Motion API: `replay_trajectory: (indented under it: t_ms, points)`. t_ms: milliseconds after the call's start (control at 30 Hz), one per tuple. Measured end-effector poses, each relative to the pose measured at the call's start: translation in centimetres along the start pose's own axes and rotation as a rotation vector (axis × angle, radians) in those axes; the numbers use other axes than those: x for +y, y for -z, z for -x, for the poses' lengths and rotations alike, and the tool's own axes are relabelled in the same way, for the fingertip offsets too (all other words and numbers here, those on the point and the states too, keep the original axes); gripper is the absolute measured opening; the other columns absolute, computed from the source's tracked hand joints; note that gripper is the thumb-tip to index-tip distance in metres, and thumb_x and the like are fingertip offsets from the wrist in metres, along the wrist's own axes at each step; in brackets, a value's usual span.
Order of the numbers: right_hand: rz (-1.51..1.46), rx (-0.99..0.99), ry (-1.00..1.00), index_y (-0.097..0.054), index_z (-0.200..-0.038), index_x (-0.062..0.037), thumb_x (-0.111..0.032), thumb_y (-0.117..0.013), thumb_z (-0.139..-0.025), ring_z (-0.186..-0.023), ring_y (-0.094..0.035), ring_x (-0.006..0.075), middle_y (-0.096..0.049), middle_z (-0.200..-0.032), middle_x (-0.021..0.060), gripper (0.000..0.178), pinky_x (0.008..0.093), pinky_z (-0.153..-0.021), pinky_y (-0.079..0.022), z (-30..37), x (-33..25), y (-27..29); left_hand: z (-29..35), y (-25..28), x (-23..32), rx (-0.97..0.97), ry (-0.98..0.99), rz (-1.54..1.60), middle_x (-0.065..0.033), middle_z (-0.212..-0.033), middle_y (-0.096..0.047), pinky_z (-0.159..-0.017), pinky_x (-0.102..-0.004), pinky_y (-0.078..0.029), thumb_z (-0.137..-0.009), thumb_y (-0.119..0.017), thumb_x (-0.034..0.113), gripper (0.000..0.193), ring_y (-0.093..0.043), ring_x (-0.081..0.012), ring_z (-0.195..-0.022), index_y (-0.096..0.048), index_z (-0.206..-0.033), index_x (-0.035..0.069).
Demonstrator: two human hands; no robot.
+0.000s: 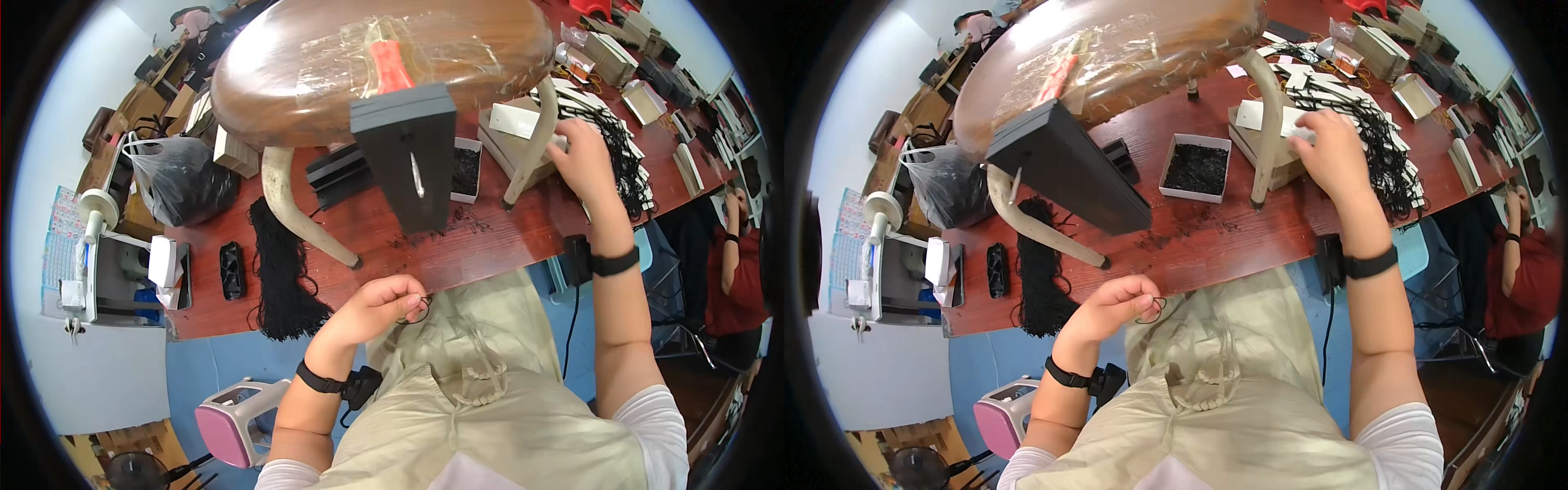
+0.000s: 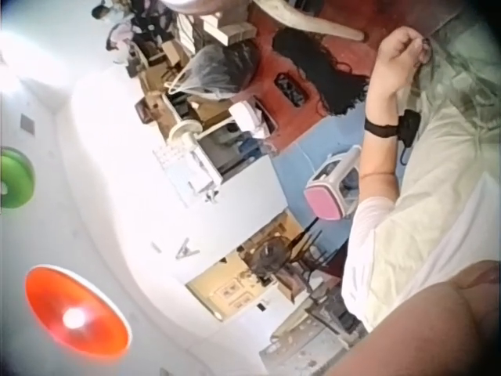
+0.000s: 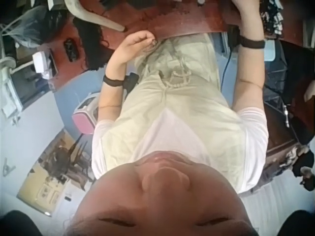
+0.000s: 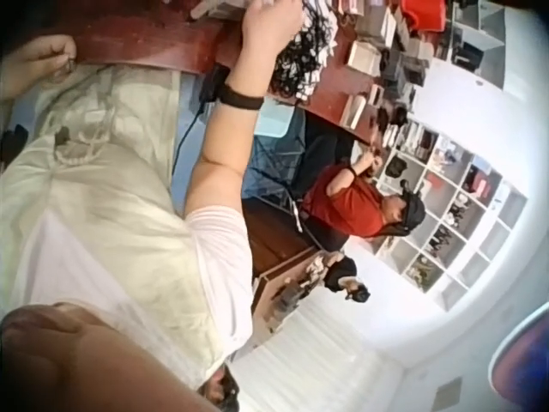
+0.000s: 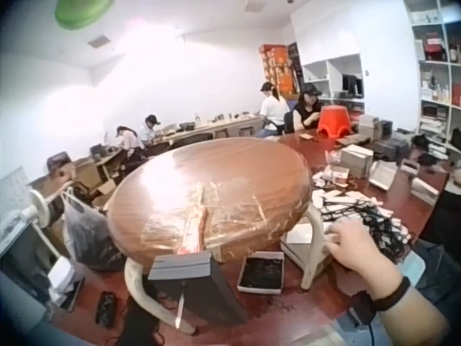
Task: Manually thread a string through a hole in a paper tag and secure it with a small plastic fastener.
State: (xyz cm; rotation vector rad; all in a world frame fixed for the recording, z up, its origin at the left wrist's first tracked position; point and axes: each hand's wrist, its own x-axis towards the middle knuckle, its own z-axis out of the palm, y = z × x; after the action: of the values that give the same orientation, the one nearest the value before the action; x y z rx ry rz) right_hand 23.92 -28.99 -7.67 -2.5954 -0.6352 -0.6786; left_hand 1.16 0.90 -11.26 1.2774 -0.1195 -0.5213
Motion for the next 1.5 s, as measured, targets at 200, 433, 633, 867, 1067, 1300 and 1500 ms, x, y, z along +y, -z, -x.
replay_trajectory:
  t_ms: [200, 433, 633, 867, 1067, 1300, 1500]
  points:
    - [0.041, 0.019, 0.045, -0.058, -0.09, -0.003, -0.012, -0.069, -0.071, -0.096, -0.05, 0.035, -0.054, -0.097, 0.0148, 0.024, 0.0425, -0.084, -0.043, -1.0, 0.9, -3.0, 0.0, -0.4, 0.8, -0.016, 0.009, 0.011, 0.0017, -0.079, -0.052, -0.065, -0.021, -0.041, -0.096, -0.045, 0.007, 0.009, -0.047, -0.0072, -0.073, -0.053, -0.1, 0.004]
    - [-0.147, 0.15, -0.149, -0.06, -0.097, -0.0032, -0.008, -0.065, -0.076, -0.086, -0.06, 0.0358, -0.064, -0.089, 0.0208, 0.021, 0.0397, -0.075, -0.047, -1.3, -0.5, 1.6, 1.8, -0.9, 3.4, 0.111, 0.059, -0.271, 0.0033, -0.083, -0.053, -0.07, -0.0221, -0.039, -0.097, -0.048, 0.015, 0.013, -0.043, -0.0047, -0.077, -0.054, -0.097, 0.004]
    - [-1.507, 0.13, 0.186, -0.048, -0.099, -0.0001, -0.012, -0.058, -0.091, -0.071, -0.056, 0.0156, -0.059, -0.082, 0.0094, 0.018, 0.0251, -0.064, -0.046, 2.2, -11.1, 10.1, 2.8, -2.8, 8.0, 0.137, 0.003, -0.459, -0.0014, -0.076, -0.054, -0.066, -0.0264, -0.042, -0.094, -0.054, 0.018, 0.016, -0.046, -0.0089, -0.071, -0.054, -0.09, 0.002]
    - [-1.271, -0.063, 0.244, -0.052, -0.094, 0.006, 0.005, -0.061, -0.082, -0.065, -0.059, 0.0114, -0.059, -0.085, 0.0105, 0.015, 0.0203, -0.058, -0.044, 2.6, -15.3, 9.4, 3.9, -6.5, 15.1, 0.163, -0.393, -0.739, -0.0048, -0.075, -0.053, -0.062, -0.0241, -0.04, -0.09, -0.052, 0.004, 0.006, -0.049, -0.0149, -0.068, -0.054, -0.09, -0.001]
    - [-1.218, -0.036, 0.157, -0.05, -0.097, 0.0045, 0.003, -0.059, -0.085, -0.064, -0.056, 0.0077, -0.059, -0.077, 0.0076, 0.015, 0.0187, -0.056, -0.042, 2.7, -16.2, 8.6, 4.8, -8.7, 18.0, 0.282, -0.477, -0.676, -0.0053, -0.08, -0.055, -0.064, -0.0227, -0.039, -0.085, -0.062, 0.014, 0.019, -0.051, -0.012, -0.072, -0.055, -0.086, -0.003]
    - [-1.245, -0.069, 0.154, -0.048, -0.097, 0.0031, 0.001, -0.059, -0.086, -0.062, -0.052, 0.0053, -0.057, -0.071, 0.0048, 0.016, 0.0183, -0.055, -0.04, 3.1, -16.5, 7.7, 2.8, -7.8, 18.0, 0.551, -0.731, -0.648, 0.0034, -0.078, -0.046, -0.06, -0.0167, -0.032, -0.092, -0.057, 0.016, 0.015, -0.039, -0.0034, -0.067, -0.053, -0.091, 0.002]
    - [-1.127, 0.098, 0.185, -0.047, -0.102, 0.0019, -0.009, -0.071, -0.078, -0.064, -0.056, 0.0134, -0.058, -0.078, 0.0087, 0.036, 0.0243, -0.056, -0.044, 3.2, -17.5, 7.1, 3.1, -5.5, 15.6, 0.648, -0.62, -0.505, 0.0041, -0.075, -0.05, -0.056, -0.0178, -0.035, -0.093, -0.054, 0.009, 0.008, -0.042, -0.0023, -0.064, -0.054, -0.089, 0.002]
